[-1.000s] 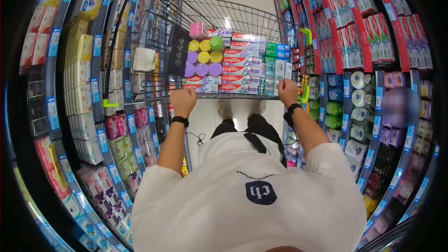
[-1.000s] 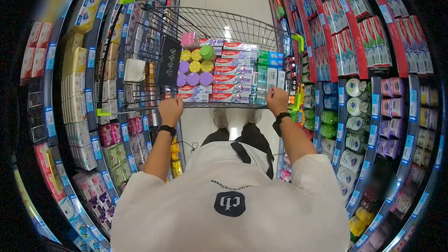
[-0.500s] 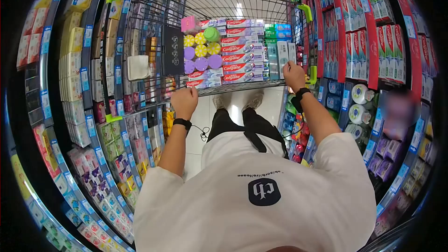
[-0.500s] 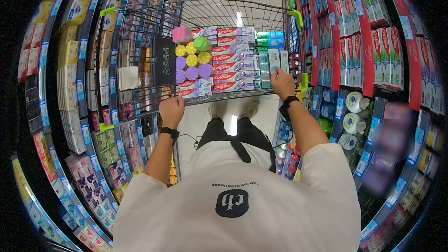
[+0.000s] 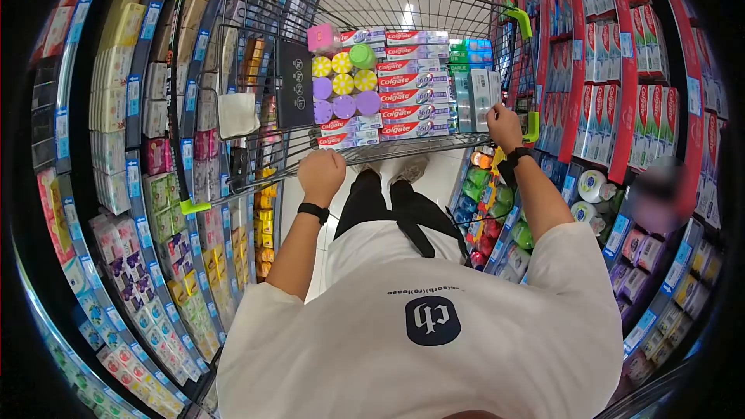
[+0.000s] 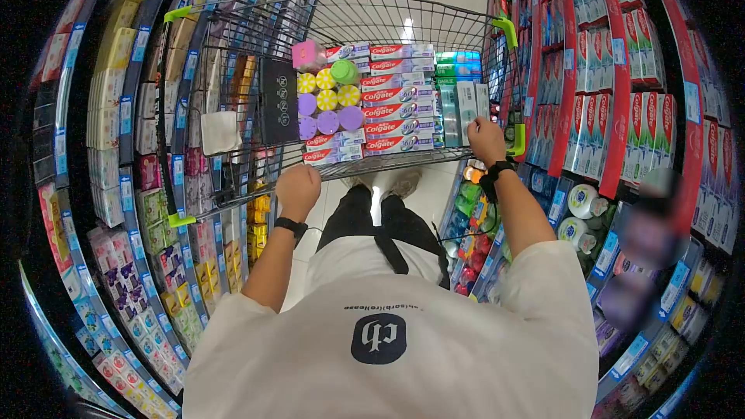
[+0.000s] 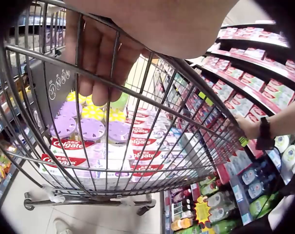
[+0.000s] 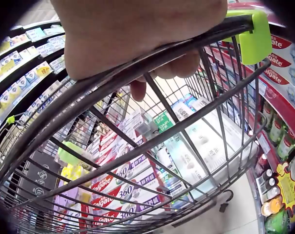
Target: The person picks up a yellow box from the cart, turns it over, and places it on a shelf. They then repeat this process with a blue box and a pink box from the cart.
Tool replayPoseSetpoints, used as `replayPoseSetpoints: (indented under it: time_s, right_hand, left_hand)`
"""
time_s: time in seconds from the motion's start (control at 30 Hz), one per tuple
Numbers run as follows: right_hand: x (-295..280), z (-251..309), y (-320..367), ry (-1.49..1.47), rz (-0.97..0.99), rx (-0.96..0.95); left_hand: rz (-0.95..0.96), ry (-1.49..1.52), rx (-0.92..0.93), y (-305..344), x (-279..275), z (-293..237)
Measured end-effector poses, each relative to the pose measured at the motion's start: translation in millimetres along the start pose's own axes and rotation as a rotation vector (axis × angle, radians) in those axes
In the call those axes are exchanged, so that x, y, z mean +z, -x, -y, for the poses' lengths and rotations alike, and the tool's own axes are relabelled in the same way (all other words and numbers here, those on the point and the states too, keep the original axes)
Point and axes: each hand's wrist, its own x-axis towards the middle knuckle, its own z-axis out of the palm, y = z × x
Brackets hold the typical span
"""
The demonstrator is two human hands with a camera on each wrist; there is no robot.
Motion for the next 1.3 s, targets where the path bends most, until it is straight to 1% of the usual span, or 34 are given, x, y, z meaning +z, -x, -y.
replayPoseSetpoints:
  time_s: [0.07,0.13,0.23,0.33,0.4,0.47,0.6,0.67,0.73,0.8,0.83,0.87,0.93,0.97,1.0,1.07,1.13,1.17,1.2,1.23,1.27,1.3]
  right_hand:
    - [2.3,-1.3,2.9,-0.005,-0.003,0.026]
    - [1.5,0.2,5.7,-0.001,0.045,0.072]
    - [2.8,6.7,11.6,0.005,0.002,0.056]
    - [3.8,11.5,17.0,-0.046,0.008,0.100]
    - [5.0,13.9,20.8,-0.035,0.013,0.096]
    - [4.6,13.4,21.8,-0.021,0.010,0.084]
    - [6.9,11.6,24.0,-0.041,-0.046,0.078]
    - [7.8,7.7,23.8,-0.006,-0.056,0.065]
    - [8.7,3.2,23.7,-0.018,-0.070,0.035]
    - [6.8,2.8,20.5,0.028,-0.049,0.042]
    - [6.1,4.0,19.7,0.128,-0.072,-0.009]
    - [7.2,8.2,16.1,0.136,-0.081,-0.017]
    - [7.4,35.5,11.5,0.126,-0.093,0.009]
    - [7.0,54.6,5.5,0.030,-0.097,-0.006]
    - [9.4,77.8,-2.4,0.027,-0.096,-0.005]
    - [14.1,123.4,-23.6,-0.167,-0.043,-0.044]
    - [26.1,165.4,-51.6,-0.214,0.024,-0.177]
    - [37.4,184.7,-66.9,-0.290,0.054,-0.227]
    - [50.9,202.4,-81.8,-0.367,0.086,-0.276]
    - [64.0,219.8,-96.0,-0.382,0.102,-0.348]
    - [76.9,235.8,-110.1,-0.397,0.120,-0.421]
    - [88.7,250.5,-123.1,-0.342,0.162,-0.443]
  left_hand:
    - [0.024,-0.035,0.010,0.4,-0.1,0.5]
    - [0.024,-0.036,0.030,-0.6,-1.0,3.2]
    - [0.023,-0.041,0.041,-2.5,-5.7,6.7]
    - [0.038,-0.021,0.046,-4.3,-5.6,12.0]
    - [0.045,0.008,0.057,-5.6,-6.6,17.2]
    - [0.089,-0.024,0.068,-6.9,-7.5,17.7]
    - [0.036,0.052,0.099,-6.0,-6.0,19.4]
    - [0.099,0.033,0.064,-5.0,-12.1,14.2]
    - [0.109,0.068,0.074,-5.9,-4.8,19.5]
    - [0.283,0.094,0.181,-11.8,-1.9,22.9]
    - [0.464,0.208,0.093,-22.0,-3.0,25.9]
    - [0.452,0.218,0.095,-38.2,-4.0,32.5]
    - [0.498,0.565,0.037,-79.2,-19.4,38.9]
    - [0.404,0.531,0.035,-103.5,-30.7,39.2]
    - [0.313,0.493,0.034,-129.4,-40.8,40.0]
    - [0.104,0.543,0.069,-175.1,-43.3,48.6]
    - [0.035,0.587,0.002,-214.8,-12.3,66.5]
    - [0.043,0.586,0.002,-230.5,2.3,73.2]
    - [0.067,0.608,-0.041,-243.5,17.9,79.7]
    - [0.090,0.628,-0.086,-252.5,31.7,84.6]
    - [0.100,0.623,-0.094,-258.9,44.4,87.1]
    - [0.053,0.570,-0.075,-263.4,57.8,89.1]
